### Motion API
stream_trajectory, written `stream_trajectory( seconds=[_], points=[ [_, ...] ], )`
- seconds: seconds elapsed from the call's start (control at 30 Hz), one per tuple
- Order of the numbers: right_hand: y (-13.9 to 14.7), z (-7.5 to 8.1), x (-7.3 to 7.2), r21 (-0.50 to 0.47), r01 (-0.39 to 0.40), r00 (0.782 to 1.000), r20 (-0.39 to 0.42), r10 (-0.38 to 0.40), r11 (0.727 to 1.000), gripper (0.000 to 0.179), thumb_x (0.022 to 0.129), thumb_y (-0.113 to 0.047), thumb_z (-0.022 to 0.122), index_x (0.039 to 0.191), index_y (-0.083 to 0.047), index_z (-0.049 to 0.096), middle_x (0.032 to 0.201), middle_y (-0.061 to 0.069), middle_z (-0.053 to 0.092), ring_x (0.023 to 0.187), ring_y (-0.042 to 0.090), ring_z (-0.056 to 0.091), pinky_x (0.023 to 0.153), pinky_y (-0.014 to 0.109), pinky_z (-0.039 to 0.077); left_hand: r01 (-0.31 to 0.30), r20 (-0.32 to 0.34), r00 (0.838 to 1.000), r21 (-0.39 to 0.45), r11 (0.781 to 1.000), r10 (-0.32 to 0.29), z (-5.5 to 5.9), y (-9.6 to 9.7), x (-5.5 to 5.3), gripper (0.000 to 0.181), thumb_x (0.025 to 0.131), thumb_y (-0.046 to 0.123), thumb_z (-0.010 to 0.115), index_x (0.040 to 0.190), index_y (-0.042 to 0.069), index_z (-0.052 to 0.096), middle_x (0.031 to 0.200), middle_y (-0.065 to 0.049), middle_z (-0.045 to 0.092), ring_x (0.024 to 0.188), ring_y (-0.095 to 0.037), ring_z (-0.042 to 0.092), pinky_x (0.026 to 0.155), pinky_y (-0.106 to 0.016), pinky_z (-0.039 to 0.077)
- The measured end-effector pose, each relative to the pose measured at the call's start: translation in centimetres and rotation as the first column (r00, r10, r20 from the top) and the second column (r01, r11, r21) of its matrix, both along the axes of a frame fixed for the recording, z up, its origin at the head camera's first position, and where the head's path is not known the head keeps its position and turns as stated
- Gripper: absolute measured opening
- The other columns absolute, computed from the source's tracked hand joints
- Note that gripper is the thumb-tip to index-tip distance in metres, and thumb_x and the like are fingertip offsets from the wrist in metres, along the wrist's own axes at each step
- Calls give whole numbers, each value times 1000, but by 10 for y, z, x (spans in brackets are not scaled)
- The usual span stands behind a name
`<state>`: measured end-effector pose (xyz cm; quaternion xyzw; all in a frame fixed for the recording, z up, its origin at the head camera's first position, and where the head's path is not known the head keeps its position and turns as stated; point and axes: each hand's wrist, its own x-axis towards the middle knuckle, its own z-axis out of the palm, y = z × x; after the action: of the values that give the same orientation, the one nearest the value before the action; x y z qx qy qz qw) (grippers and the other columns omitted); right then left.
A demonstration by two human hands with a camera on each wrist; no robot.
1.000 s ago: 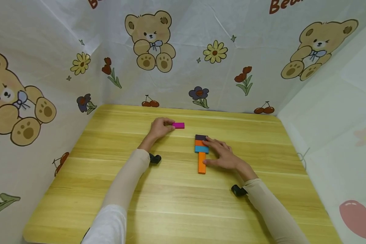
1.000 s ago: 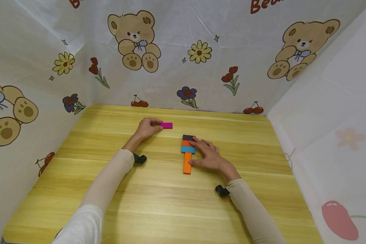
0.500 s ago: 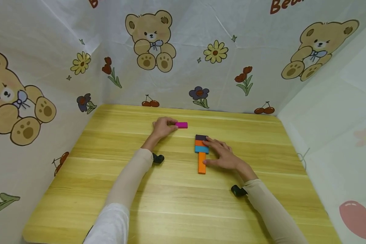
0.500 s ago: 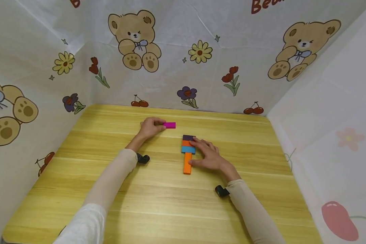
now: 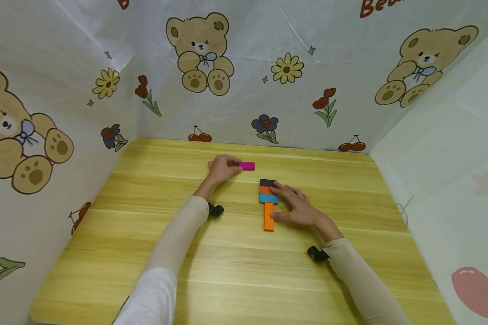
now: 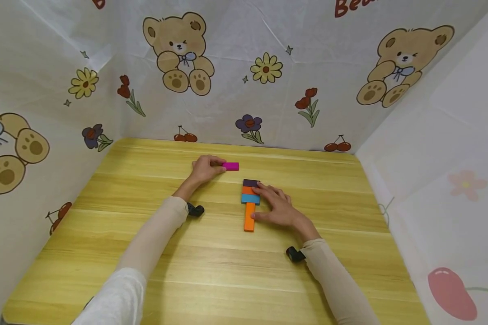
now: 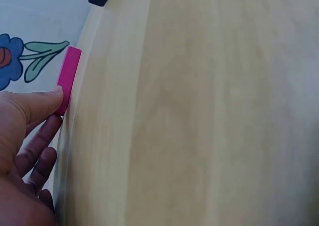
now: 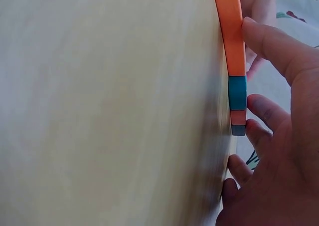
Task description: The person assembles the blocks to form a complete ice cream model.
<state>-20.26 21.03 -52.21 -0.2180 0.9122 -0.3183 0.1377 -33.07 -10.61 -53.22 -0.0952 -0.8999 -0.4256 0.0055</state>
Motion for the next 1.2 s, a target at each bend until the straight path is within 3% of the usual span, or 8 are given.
stream_trajectory(
  seconds=[0.23,0.7,1.2],
  points=[
    [2,-1,-1,-5,3,1000,7,-3,1000,90,93,-58,79,168,-40,35,183,-9,16,167,42,10,124,71,8,-20,9,1000,-13,1000,20,0,10,0,28,98,33,81,123,22,82,125,-1,81,134,-32,58,116,-60,18],
    [0,2,1,-16,7,1000,7,-7,1000,88,93,-56,79,168,-40,36,183,-8,16,167,42,10,123,72,8,9,0,1000,11,1000,-9,-3,28,-4,29,97,33,82,124,23,82,124,0,81,131,-30,59,114,-59,18],
    [2,-3,-1,-36,15,1000,21,-14,999,87,93,-58,79,167,-44,35,182,-16,14,167,39,9,124,70,7,31,-32,999,-15,999,-31,-4,54,-8,29,97,34,82,124,24,82,123,3,82,129,-28,63,111,-58,21]
  ],
)
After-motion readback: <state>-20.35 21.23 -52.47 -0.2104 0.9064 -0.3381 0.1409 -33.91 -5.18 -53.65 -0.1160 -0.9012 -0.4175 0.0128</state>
